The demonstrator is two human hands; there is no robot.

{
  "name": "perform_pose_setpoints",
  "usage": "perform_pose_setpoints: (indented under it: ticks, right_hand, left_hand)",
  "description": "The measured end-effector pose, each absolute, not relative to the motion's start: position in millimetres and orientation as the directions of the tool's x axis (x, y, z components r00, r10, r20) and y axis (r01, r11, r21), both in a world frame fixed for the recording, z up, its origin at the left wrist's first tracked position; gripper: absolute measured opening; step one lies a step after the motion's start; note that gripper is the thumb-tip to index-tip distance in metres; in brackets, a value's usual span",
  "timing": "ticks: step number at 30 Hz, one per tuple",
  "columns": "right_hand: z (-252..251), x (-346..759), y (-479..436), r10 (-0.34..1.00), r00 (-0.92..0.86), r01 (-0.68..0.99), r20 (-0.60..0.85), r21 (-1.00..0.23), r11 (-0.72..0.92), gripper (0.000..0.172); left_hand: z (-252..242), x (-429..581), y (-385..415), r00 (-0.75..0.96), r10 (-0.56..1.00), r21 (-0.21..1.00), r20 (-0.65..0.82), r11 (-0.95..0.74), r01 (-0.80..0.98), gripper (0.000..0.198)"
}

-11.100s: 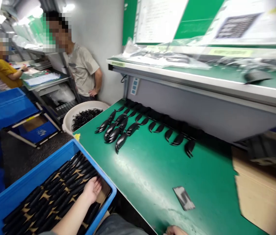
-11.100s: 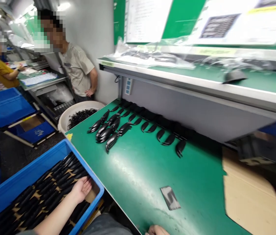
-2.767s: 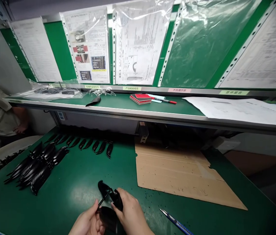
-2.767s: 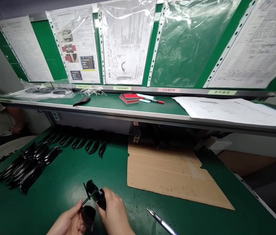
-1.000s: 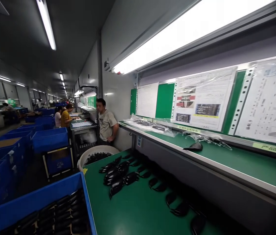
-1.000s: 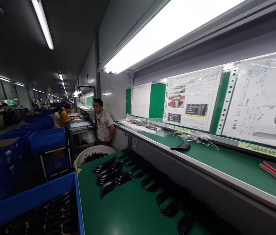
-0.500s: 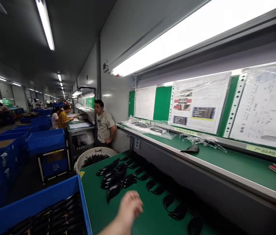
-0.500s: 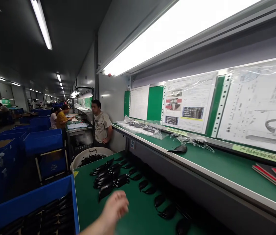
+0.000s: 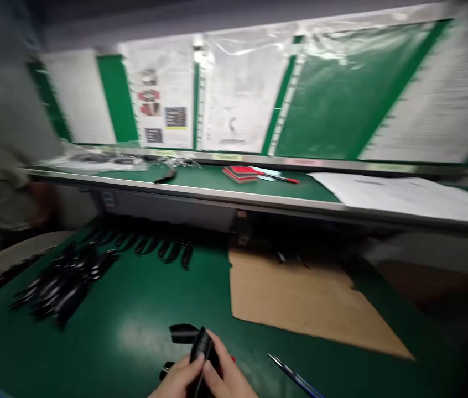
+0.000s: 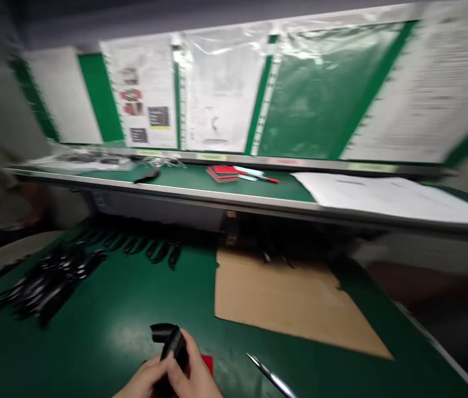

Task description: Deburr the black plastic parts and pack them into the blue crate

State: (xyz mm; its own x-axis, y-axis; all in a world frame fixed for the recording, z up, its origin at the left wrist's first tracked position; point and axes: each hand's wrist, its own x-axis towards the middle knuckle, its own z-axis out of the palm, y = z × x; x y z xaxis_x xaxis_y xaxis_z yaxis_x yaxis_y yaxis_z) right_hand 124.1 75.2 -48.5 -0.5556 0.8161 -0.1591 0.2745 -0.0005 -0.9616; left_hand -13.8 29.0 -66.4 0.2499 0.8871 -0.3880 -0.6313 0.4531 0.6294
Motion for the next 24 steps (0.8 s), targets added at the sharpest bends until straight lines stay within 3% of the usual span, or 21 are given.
perform_pose_setpoints:
  ticks: [2, 3, 6, 7, 9, 13, 20, 24]
  right_hand:
    - [-52, 151, 88, 0.836, -0.522, 0.286, -0.168, -0.958, -0.014, 0.082]
    - [-54, 169, 95, 0.876, -0.453, 0.376, -0.165, -0.927, 0.019, 0.074]
    - [-66, 234, 107, 0.987, -0.155, 0.783, -0.052, -0.615, 0.090, 0.051]
    - [-73, 254, 109, 0.996, -0.089, 0.867, -0.001, -0.492, 0.077, 0.049]
    - [-85, 285, 111, 0.997, -0.056, 0.922, 0.049, -0.381, 0.071, 0.045]
    - [-100, 299, 110, 0.993, -0.115, 0.896, 0.041, -0.428, 0.121, 0.024]
    - [-75, 253, 98, 0.963, -0.267, 0.765, -0.021, -0.612, 0.199, 0.030]
    - [-37, 226, 83, 0.866, -0.495, 0.635, 0.068, -0.652, 0.414, 0.026]
  left_hand:
    - [-73, -9, 28, 0.320, 0.852, 0.642, -0.415, 0.523, -0.561, 0.069]
    - [-74, -10, 28, 0.340, 0.840, 0.652, -0.423, 0.543, -0.529, 0.072]
    - [-67, -13, 26, 0.381, 0.823, 0.651, -0.421, 0.566, -0.505, 0.082]
    - [-62, -13, 25, 0.396, 0.814, 0.632, -0.426, 0.581, -0.513, 0.084]
    - [-51, -11, 24, 0.429, 0.790, 0.596, -0.437, 0.612, -0.520, 0.080]
    - [-31, -5, 26, 0.461, 0.734, 0.571, -0.498, 0.678, -0.463, 0.057]
    - [-6, -4, 26, 0.411, 0.745, 0.747, -0.526, 0.635, -0.196, 0.040]
    - [11, -8, 21, 0.423, 0.755, 0.827, -0.501, 0.561, -0.021, 0.042]
